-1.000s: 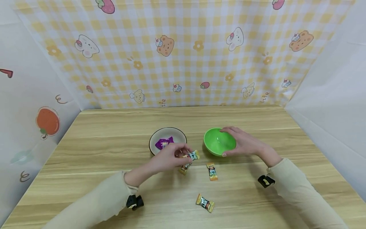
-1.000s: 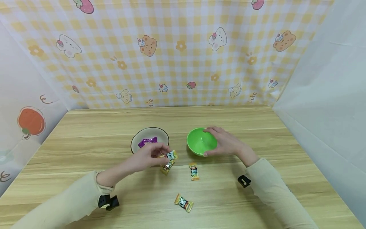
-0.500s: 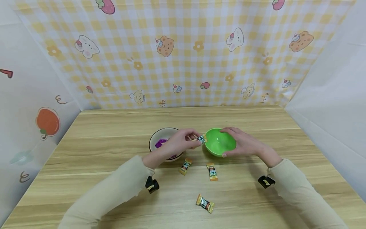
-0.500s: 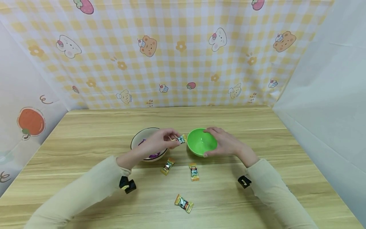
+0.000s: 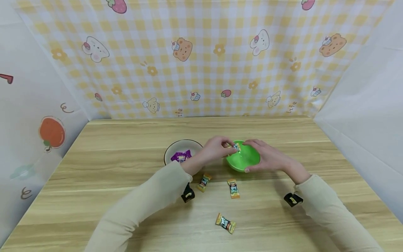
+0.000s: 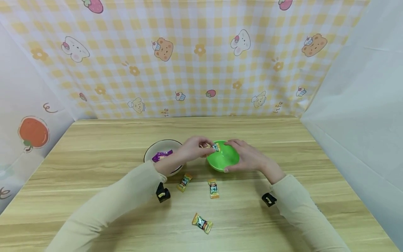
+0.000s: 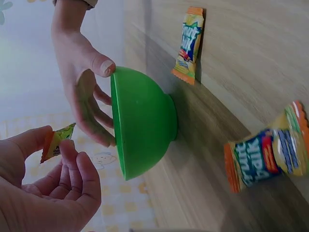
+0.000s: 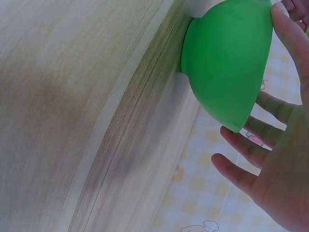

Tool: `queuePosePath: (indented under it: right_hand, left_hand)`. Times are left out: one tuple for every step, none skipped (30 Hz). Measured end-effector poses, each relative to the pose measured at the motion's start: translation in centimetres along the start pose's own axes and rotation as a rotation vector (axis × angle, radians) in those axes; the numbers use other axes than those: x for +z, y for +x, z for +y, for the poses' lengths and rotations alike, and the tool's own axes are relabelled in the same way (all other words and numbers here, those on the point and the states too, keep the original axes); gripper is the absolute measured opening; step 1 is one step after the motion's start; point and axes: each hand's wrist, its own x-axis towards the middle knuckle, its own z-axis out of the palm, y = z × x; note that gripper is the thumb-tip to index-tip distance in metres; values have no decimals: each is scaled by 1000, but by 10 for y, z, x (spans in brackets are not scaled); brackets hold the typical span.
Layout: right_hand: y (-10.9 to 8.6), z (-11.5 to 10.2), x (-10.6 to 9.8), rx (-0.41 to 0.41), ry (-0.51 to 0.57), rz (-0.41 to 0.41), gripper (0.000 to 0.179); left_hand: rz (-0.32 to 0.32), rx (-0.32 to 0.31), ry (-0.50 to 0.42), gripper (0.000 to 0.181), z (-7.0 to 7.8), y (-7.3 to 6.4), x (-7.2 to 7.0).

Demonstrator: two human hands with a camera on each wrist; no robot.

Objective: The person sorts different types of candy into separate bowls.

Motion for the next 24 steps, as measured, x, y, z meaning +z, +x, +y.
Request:
queuePosePath:
  right_hand:
    - [0, 0, 0, -1, 0, -1, 93]
    - [0, 0, 0, -1, 0, -3, 93]
    - [0, 0, 0, 0, 1, -6, 93]
    - [0, 0, 0, -2, 3, -7, 93]
    - [0, 0, 0, -3, 4, -8, 93]
    - [0, 1, 0, -4, 6, -9, 93]
    - [0, 1, 0, -3, 6, -8, 94]
    - [0, 1, -1, -4, 5, -6, 94]
    - [0, 1, -1, -5, 5, -5, 94]
    - [0, 1, -1, -4, 4, -5, 94]
    - [1, 1, -1, -3, 3, -5, 95]
    - [1, 1, -1, -2, 5, -4, 95]
    - [1, 1, -1, -2, 6, -2, 94]
    - [1, 1, -1, -4, 2, -2, 94]
    - [2, 1, -1, -2, 5, 0, 94]
    - [2, 1, -1, -3, 6, 1, 94]
    - [2, 1, -2, -4, 7, 4, 94]
    - [2, 1, -2, -5, 8, 6, 94]
    - [2, 1, -1, -4, 6, 7, 94]
    - [2, 1, -1, -3, 5, 6, 94]
    - [2, 0, -2, 0, 8, 6, 94]
    - [1, 0, -1, 0, 6, 5, 94]
    - [1, 0, -1, 2, 7, 4, 94]
    - [1, 0, -1, 3, 6, 3, 93]
  left_hand:
    - [-1, -5, -7, 25, 2, 1, 1]
    - [-1, -9, -19, 27, 2, 2, 3]
    - [-2, -10, -30, 29, 3, 2, 4]
    - [-3, -10, -39, 31, 3, 2, 5]
    - [-5, -12, -50, 33, 3, 2, 5]
    - [-8, -13, -59, 34, 3, 1, 5]
    - [-11, -13, -65, 34, 3, 0, 5]
    - [-15, -12, -77, 33, 3, -2, 5]
    - [-21, -8, -88, 32, 3, -5, 4]
    - [-27, -4, -105, 31, 2, -8, 3]
    - [-36, -5, -125, 31, 2, -11, 2]
    - [-45, -9, -136, 30, 1, -15, 1]
    - [-56, -11, -151, 30, -1, -19, 0]
    - [-66, -18, -164, 30, -3, -22, 1]
    - [-78, -24, -177, 30, -6, -26, 2]
    - [-90, -34, -179, 31, -9, -29, 3]
    - [-102, -45, -180, 30, -12, -33, 5]
    - [-114, -51, -167, 31, -16, -36, 7]
    - [-128, -59, -166, 30, -20, -38, 10]
    - [-141, -69, -159, 30, -24, -41, 12]
    - [-156, -73, -157, 30, -27, -44, 15]
    - [-168, -80, -156, 29, -30, -46, 18]
    - [-177, -83, -161, 29, -33, -48, 21]
    - [-181, -85, -160, 29, -35, -49, 23]
